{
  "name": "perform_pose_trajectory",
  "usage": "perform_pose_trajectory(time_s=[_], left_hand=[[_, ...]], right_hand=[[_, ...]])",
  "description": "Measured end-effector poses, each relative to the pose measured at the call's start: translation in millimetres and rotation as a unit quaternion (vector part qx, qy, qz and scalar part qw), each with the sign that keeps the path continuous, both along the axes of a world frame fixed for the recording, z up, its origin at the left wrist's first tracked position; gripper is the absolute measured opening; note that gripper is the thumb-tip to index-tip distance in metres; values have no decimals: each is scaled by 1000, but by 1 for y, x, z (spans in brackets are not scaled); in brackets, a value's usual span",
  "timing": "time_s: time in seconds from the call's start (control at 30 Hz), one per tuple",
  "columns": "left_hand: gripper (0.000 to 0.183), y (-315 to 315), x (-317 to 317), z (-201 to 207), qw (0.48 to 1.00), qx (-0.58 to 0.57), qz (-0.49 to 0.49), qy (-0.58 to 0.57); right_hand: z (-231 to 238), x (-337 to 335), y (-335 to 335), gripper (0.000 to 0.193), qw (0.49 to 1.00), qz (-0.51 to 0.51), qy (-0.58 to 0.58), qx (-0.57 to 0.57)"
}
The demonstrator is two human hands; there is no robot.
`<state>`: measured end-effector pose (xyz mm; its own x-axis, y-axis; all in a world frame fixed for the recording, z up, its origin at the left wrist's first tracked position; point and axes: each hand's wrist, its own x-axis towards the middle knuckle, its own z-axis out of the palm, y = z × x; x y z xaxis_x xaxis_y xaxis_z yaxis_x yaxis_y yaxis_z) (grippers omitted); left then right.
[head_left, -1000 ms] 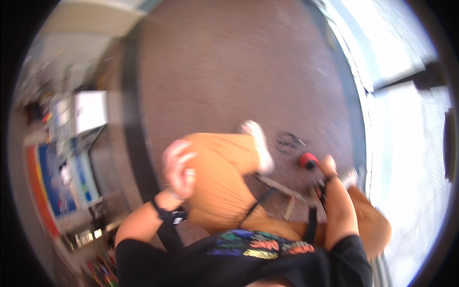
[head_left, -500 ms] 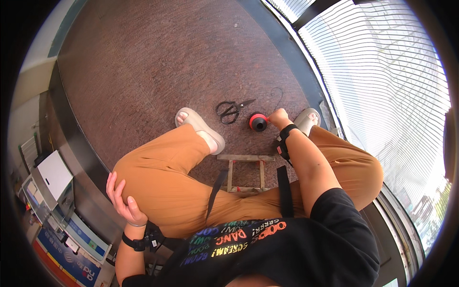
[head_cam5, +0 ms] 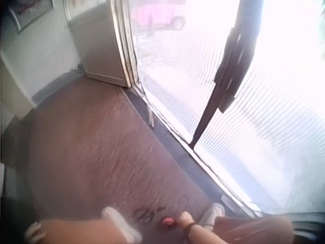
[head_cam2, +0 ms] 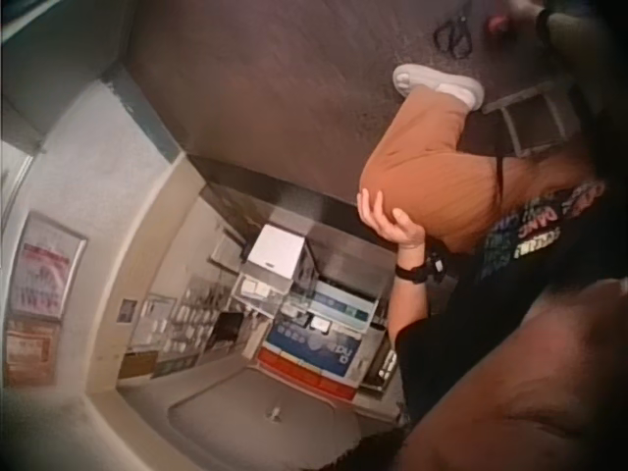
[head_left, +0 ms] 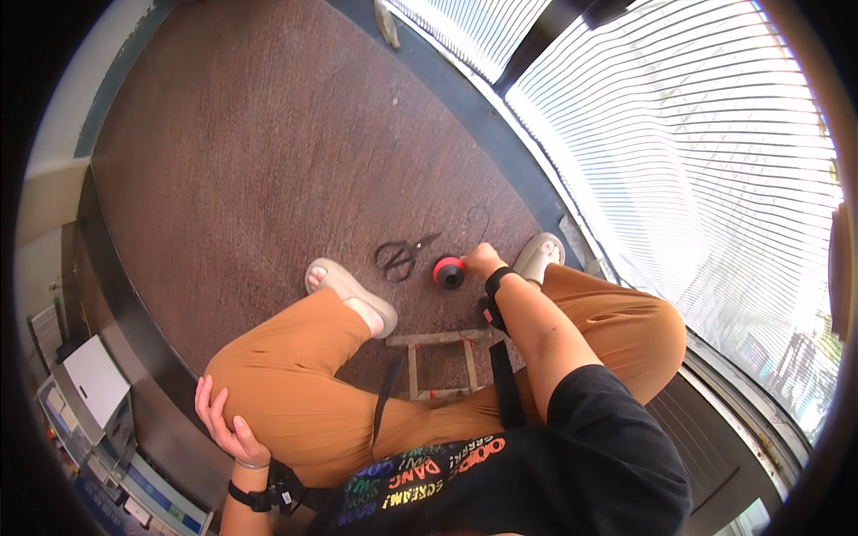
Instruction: The person threads a flexible magnetic strip into the edge of a mesh screen door by hand while seated.
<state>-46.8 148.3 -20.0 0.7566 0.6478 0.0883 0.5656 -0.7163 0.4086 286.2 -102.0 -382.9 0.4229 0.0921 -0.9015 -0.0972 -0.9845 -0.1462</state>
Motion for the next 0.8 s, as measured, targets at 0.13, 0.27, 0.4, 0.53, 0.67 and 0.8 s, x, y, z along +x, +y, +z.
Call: perform_pose_trajectory(time_s=[0.13,0.27,0.4,0.53,0.67,0.8], left_hand=[[40,0,5,2,1000,5,-12,-3],[38,2,10,4,999,13,-35,-11],[36,3,18,9,998,26,-53,-12],[35,0,25,14,998,27,-53,-21],[34,-1,28,14,998,29,-53,-32],[35,-1,26,15,998,24,-52,-30]], right_hand=[[18,45,11,35,979,-17,-189,77],[98,134,52,23,822,-74,-513,236],[248,205,88,18,643,111,-680,334],[357,253,101,15,531,342,-757,167],[405,273,110,25,531,470,-694,-124],[426,284,118,28,538,503,-634,-235]])
